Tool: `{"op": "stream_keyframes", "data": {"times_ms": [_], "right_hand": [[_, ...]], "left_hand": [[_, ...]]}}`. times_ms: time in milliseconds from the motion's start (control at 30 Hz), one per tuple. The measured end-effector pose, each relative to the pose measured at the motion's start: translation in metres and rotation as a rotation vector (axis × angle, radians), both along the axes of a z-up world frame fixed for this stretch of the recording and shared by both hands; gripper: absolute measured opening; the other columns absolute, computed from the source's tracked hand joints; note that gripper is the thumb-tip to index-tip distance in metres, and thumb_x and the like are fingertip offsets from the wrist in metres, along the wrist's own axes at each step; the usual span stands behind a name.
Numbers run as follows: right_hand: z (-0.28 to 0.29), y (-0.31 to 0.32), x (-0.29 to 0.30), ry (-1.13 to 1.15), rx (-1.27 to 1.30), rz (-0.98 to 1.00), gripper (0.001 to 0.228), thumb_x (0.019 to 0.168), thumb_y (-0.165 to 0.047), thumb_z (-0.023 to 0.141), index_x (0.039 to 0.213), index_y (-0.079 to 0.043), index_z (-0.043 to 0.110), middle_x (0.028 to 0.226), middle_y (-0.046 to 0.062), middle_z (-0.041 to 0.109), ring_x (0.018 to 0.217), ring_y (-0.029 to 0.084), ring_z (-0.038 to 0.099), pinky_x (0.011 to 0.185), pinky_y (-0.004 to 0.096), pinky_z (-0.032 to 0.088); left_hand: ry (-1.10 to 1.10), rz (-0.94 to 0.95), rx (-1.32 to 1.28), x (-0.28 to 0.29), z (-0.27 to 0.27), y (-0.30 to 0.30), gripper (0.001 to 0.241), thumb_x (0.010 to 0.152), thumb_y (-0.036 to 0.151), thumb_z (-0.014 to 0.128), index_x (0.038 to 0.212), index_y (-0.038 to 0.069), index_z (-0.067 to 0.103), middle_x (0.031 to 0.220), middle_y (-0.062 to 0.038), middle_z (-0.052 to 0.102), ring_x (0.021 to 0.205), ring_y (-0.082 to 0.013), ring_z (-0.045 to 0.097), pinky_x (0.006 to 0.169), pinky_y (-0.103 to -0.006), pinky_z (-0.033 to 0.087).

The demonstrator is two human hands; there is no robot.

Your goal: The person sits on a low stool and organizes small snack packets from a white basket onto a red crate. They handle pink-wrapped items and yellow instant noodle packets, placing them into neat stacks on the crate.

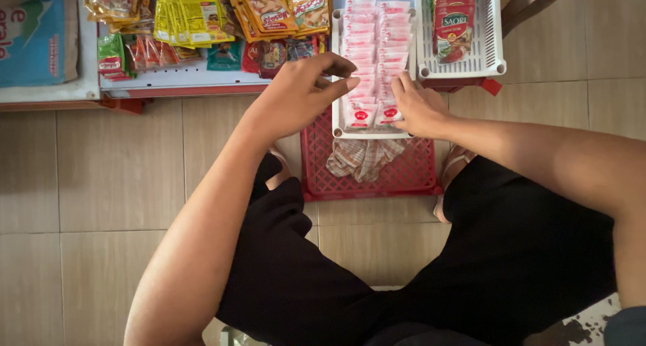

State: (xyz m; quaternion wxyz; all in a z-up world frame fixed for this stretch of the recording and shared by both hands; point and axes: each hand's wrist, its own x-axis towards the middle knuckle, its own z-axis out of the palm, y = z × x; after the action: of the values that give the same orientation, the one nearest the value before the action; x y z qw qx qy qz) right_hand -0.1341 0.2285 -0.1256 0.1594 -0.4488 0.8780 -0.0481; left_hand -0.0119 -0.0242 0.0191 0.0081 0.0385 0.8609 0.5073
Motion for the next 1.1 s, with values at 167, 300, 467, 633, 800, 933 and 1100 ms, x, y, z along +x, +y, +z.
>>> {"op": "stream_keyframes", "data": {"times_ms": [167, 300, 467, 633, 800, 933, 1100], "right_hand": [[0.018, -0.007, -0.012, -0.028, 0.055, -0.056, 0.091, 0.066, -0.023, 0.091, 0.134, 0.001, 0.037, 0.141, 0.024, 0.036, 0.115, 0.039, 0.059, 0.067, 0.043, 0.061], [0.042, 0.009, -0.044, 0.012, 0.045, -0.12, 0.087, 0.081, -0.03, 0.084, 0.146, 0.001, 0.037, 0.15, 0.023, 0.039, 0.097, 0.038, 0.069, 0.073, 0.046, 0.059], [0.041, 0.036, -0.071, -0.041, -0.074, -0.11, 0.07, 0.083, -0.037, 0.083, 0.134, -0.001, 0.052, 0.126, 0.025, 0.063, 0.112, 0.041, 0.066, 0.09, 0.05, 0.055], [-0.017, 0.044, -0.06, -0.21, 0.095, -0.098, 0.085, 0.084, -0.051, 0.081, 0.132, 0.009, 0.046, 0.12, 0.037, 0.064, 0.111, 0.048, 0.065, 0.093, 0.052, 0.054], [-0.081, 0.053, -0.015, -0.257, 0.071, -0.231, 0.11, 0.065, -0.05, 0.091, 0.137, 0.01, 0.031, 0.119, 0.038, 0.062, 0.112, 0.049, 0.064, 0.094, 0.05, 0.054], [-0.101, 0.065, 0.022, -0.208, -0.056, -0.142, 0.093, 0.067, -0.034, 0.092, 0.129, 0.006, 0.035, 0.12, 0.039, 0.057, 0.108, 0.053, 0.06, 0.086, 0.054, 0.053], [-0.083, 0.064, 0.029, -0.195, -0.23, -0.229, 0.065, 0.084, -0.016, 0.072, 0.133, 0.005, 0.035, 0.115, 0.037, 0.061, 0.105, 0.053, 0.062, 0.085, 0.056, 0.053]], "left_hand": [[-0.051, 0.039, -0.079, 0.001, -0.008, -0.005, 0.039, 0.098, 0.034, 0.067, 0.12, 0.003, 0.069, 0.109, -0.015, 0.077, 0.097, -0.0279, 0.076, 0.084, -0.0383, 0.058], [0.006, 0.103, -0.151, 0.004, -0.035, -0.015, 0.036, 0.097, 0.03, 0.069, 0.116, 0.0, 0.069, 0.109, -0.019, 0.075, 0.101, -0.0336, 0.074, 0.086, -0.0419, 0.056], [0.252, 0.19, -0.316, -0.014, -0.111, -0.02, 0.032, 0.089, 0.021, 0.074, 0.107, -0.005, 0.068, 0.108, -0.028, 0.071, 0.101, -0.0461, 0.067, 0.086, -0.0487, 0.053], [-0.213, 0.222, -0.536, -0.06, -0.2, -0.02, 0.045, 0.086, 0.035, 0.078, 0.112, 0.0, 0.069, 0.112, -0.032, 0.068, 0.106, -0.0482, 0.064, 0.091, -0.0523, 0.052], [-0.388, 0.619, -0.328, -0.032, -0.26, 0.036, 0.046, 0.086, 0.038, 0.065, 0.113, 0.001, 0.069, 0.117, -0.029, 0.067, 0.111, -0.0488, 0.064, 0.092, -0.0572, 0.051], [-0.527, 0.728, -0.279, -0.006, -0.276, 0.058, 0.044, 0.095, 0.038, 0.057, 0.115, 0.0, 0.069, 0.117, -0.028, 0.071, 0.111, -0.0476, 0.067, 0.097, -0.0565, 0.052], [-0.489, 0.653, -0.117, -0.009, -0.287, 0.047, 0.04, 0.093, 0.03, 0.057, 0.101, -0.007, 0.071, 0.101, -0.034, 0.072, 0.097, -0.0453, 0.074, 0.09, -0.0504, 0.058]]}}
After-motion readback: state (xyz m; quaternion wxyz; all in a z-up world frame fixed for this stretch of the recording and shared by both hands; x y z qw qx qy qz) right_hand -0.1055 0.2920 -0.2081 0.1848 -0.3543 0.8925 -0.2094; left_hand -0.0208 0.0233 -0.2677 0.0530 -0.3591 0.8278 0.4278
